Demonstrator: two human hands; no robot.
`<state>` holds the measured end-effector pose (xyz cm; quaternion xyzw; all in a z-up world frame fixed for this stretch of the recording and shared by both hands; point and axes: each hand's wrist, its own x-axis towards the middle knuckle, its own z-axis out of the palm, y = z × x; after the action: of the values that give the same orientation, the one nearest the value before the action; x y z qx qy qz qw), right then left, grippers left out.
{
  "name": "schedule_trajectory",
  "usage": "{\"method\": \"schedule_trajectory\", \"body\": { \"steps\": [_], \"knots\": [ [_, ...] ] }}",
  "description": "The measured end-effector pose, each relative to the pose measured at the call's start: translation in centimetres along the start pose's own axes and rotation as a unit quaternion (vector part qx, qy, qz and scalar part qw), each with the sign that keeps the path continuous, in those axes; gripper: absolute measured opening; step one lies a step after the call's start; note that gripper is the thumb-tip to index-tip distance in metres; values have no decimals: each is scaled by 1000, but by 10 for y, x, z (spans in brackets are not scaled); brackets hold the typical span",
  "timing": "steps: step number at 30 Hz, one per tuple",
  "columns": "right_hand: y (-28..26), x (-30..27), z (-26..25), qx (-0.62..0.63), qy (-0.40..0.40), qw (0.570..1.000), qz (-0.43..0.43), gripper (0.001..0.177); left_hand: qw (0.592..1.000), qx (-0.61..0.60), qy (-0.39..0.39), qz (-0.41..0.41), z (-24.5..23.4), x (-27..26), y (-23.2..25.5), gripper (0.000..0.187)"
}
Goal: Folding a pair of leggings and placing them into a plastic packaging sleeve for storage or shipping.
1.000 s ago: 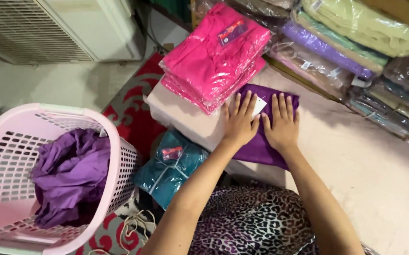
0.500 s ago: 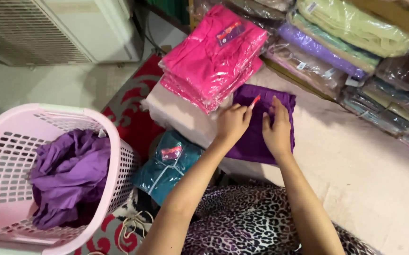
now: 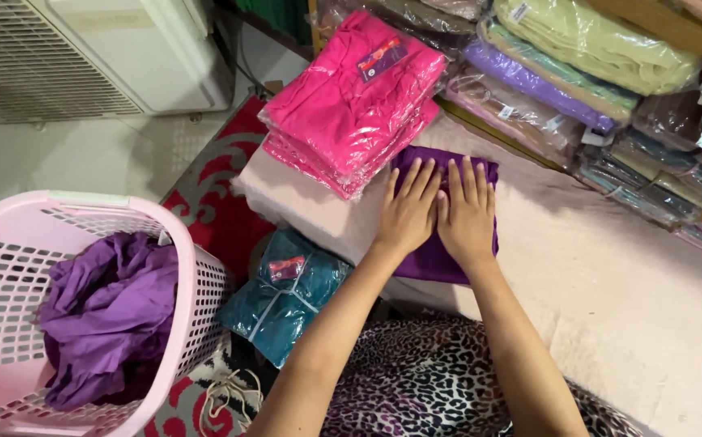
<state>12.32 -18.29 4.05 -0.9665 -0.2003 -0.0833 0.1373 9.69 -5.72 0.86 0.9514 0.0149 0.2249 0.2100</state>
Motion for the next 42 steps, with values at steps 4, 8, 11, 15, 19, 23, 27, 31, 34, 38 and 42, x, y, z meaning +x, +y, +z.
{"method": "schedule_trajectory", "body": {
  "steps": [4,8,11,15,19,23,27,31,34,38,42],
  "knots": [
    [20,9,19,-43,-86,994,47,59,998,-2,-50,-26,20,1,-11,59],
    [26,7,26,-46,-88,994,43,60,991,-3,-123,-49,26,-2,-14,61],
    [26,1,25,-38,-80,995,35,64,995,24,-93,-34,22,-12,-16,63],
    [25,-35,20,-41,-110,992,41,79,994,2,-107,-13,-3,-60,-19,64],
    [23,-51,18,-53,-127,990,23,80,988,16,-153,-23,-38,-90,-25,68],
    [25,-54,19,-54,-117,991,40,79,983,26,-179,-19,-28,-87,-14,69],
    [51,-66,-20,-40,-122,990,55,78,990,40,-129,51,-18,-50,43,71],
    [111,-92,-79,-76,-79,982,157,82,978,1,-81,195,14,-13,128,72],
    [155,-112,-128,-73,-17,969,234,82,955,-50,-66,284,43,8,202,72],
    [243,-184,-177,-181,43,941,283,89,911,-73,-68,399,63,13,313,77],
    [299,-267,-221,-181,43,900,393,85,876,-78,-101,465,110,-20,421,79]
  ]
}}
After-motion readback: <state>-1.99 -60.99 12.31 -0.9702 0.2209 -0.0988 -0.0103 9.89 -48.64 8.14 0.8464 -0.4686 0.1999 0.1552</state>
